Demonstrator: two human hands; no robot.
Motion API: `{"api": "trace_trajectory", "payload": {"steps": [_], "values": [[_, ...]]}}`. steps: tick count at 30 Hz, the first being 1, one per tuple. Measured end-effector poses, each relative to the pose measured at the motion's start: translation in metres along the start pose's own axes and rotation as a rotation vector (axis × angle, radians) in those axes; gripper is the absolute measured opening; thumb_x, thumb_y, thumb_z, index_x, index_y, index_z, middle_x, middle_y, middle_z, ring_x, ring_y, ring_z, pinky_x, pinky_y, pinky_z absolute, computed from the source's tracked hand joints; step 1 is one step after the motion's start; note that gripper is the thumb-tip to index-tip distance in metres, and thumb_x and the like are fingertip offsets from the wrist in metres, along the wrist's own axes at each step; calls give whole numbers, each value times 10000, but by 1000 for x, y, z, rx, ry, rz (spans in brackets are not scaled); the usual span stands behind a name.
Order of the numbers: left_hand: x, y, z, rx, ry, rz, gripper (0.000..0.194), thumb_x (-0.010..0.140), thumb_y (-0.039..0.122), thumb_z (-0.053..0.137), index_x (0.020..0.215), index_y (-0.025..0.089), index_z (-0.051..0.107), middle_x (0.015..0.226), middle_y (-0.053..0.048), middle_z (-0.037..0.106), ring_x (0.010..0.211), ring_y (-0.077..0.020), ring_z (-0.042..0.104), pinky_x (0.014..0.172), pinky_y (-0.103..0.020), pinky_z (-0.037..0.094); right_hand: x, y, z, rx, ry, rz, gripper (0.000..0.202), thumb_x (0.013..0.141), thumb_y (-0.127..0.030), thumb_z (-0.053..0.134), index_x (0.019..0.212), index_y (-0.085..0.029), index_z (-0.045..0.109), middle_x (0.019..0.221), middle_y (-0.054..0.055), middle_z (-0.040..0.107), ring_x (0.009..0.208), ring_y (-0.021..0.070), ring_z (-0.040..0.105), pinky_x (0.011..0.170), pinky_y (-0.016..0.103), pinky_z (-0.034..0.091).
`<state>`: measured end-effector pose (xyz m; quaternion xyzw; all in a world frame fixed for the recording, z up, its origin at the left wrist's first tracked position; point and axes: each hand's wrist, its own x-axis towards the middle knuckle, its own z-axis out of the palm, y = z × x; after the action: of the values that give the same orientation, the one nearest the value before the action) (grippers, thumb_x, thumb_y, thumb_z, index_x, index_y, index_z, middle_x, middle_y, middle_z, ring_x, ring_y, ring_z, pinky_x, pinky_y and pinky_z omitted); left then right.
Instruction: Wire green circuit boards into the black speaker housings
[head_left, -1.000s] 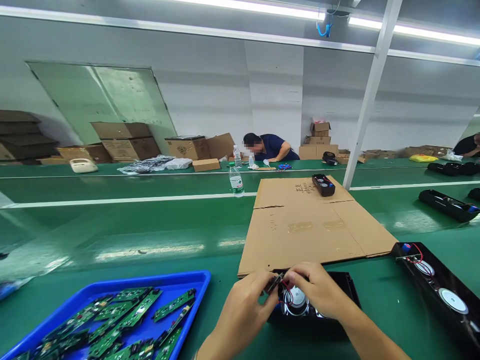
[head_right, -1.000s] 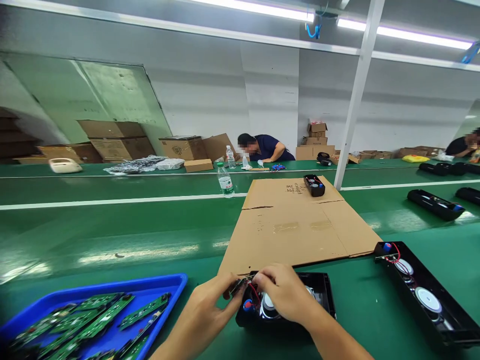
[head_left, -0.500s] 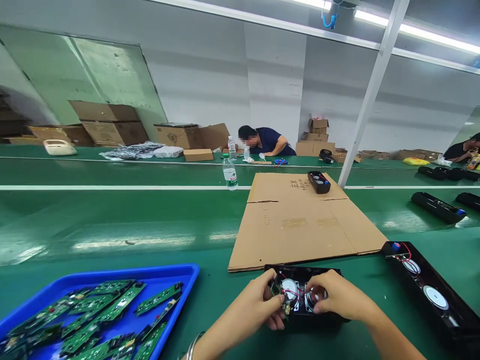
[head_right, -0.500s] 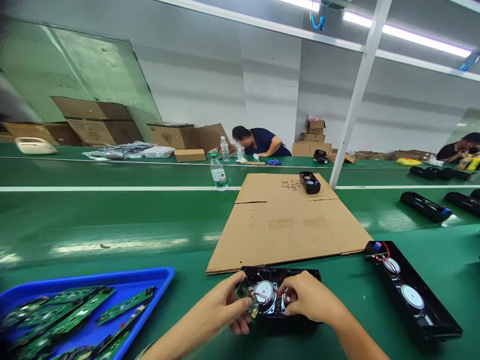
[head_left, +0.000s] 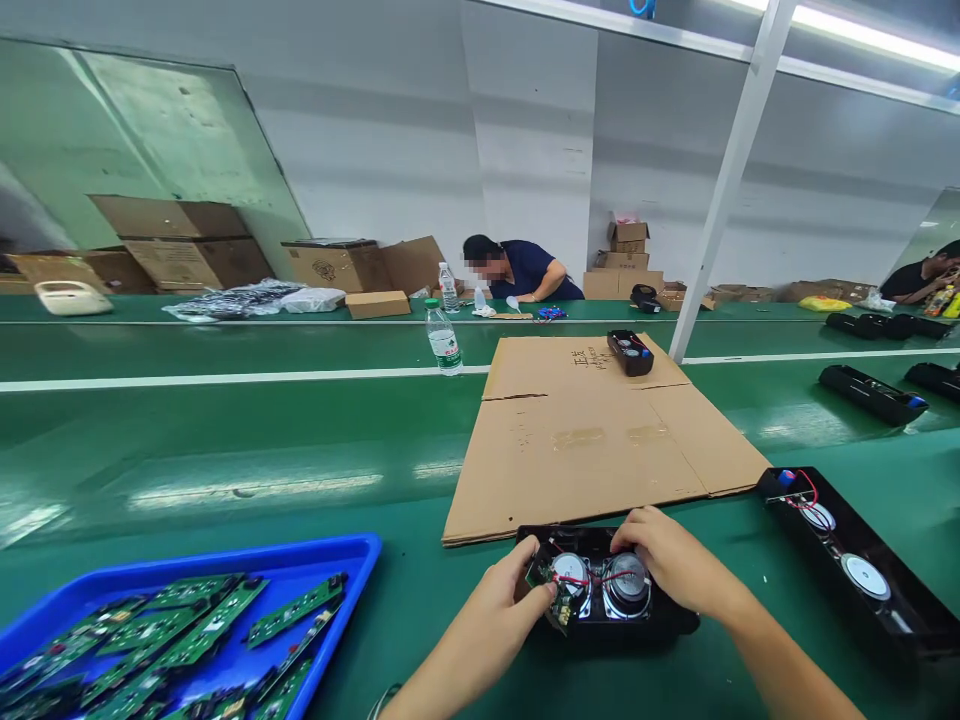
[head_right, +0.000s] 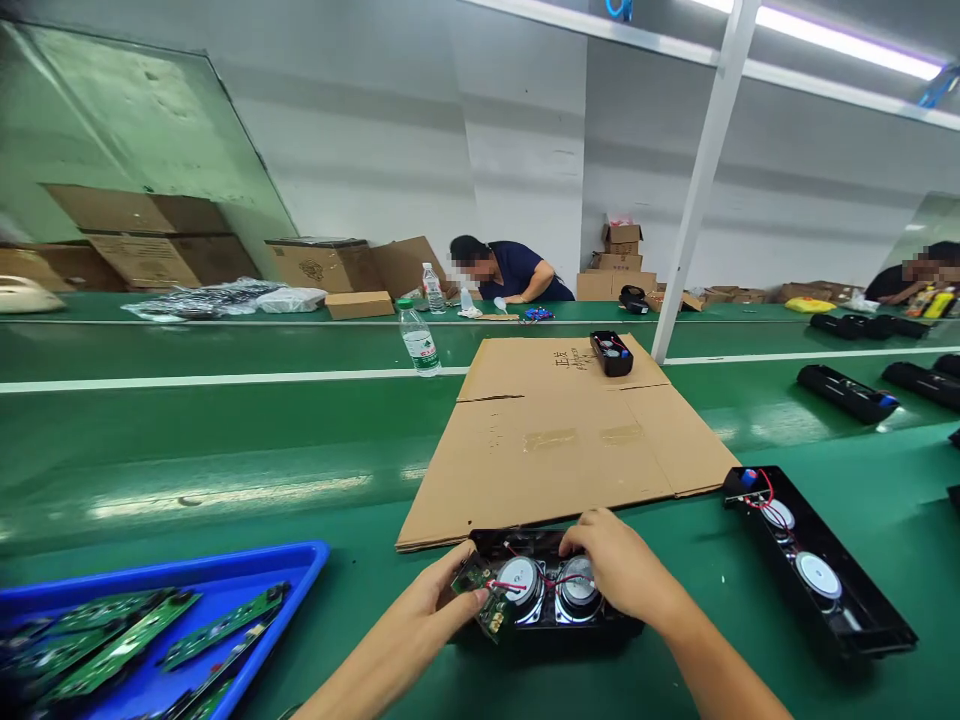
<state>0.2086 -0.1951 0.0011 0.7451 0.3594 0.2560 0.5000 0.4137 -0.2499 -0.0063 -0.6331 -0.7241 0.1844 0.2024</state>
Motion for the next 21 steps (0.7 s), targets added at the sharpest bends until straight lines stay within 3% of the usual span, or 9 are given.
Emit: {"api": "trace_trajectory", "payload": {"steps": [3, 5, 10, 14, 21], "values": [[-3, 2, 0, 103, -14, 23, 155, 706, 198, 447, 786, 203, 580, 673, 14, 624, 596, -141, 512, 551, -218, 420, -4, 2, -10, -51, -185, -37, 408, 647, 39, 446, 864, -225, 668, 839, 24, 649, 810, 175, 562, 711, 252, 396], [-3, 1, 1, 140, -16, 15, 143, 723, 231, 446, 770, 198, 577, 638, 13, 617, 572, -141, 510, 526, -214, 408, -3, -1, -9, 13, -235, -76, 339, 677, 7, 484, 820, -223, 687, 781, 11, 665, 763, 164, 582, 695, 235, 403], [-1, -3, 8, 148, -4, -1, 124, 740, 280, 465, 714, 188, 544, 627, 13, 620, 543, -132, 514, 499, -206, 389, 7, -8, 11, 286, -70, -146, 166, 751, -123, 566, 791, -219, 695, 828, 13, 652, 816, 148, 569, 748, 234, 404], [0, -2, 10, 179, 47, -35, 132, 758, 305, 444, 701, 206, 510, 555, 39, 578, 503, -128, 497, 473, -205, 348, 9, -12, 28, 453, 35, -47, 110, 748, -159, 588, 759, -203, 688, 740, 2, 644, 710, 138, 571, 673, 232, 414], [2, -6, 13, 190, 63, -72, 124, 776, 307, 411, 724, 214, 473, 506, 53, 527, 439, -121, 445, 436, -209, 283, 9, -19, 41, 218, 172, -47, 117, 737, -102, 548, 671, -182, 604, 675, -2, 571, 674, 136, 500, 619, 245, 372]]}}
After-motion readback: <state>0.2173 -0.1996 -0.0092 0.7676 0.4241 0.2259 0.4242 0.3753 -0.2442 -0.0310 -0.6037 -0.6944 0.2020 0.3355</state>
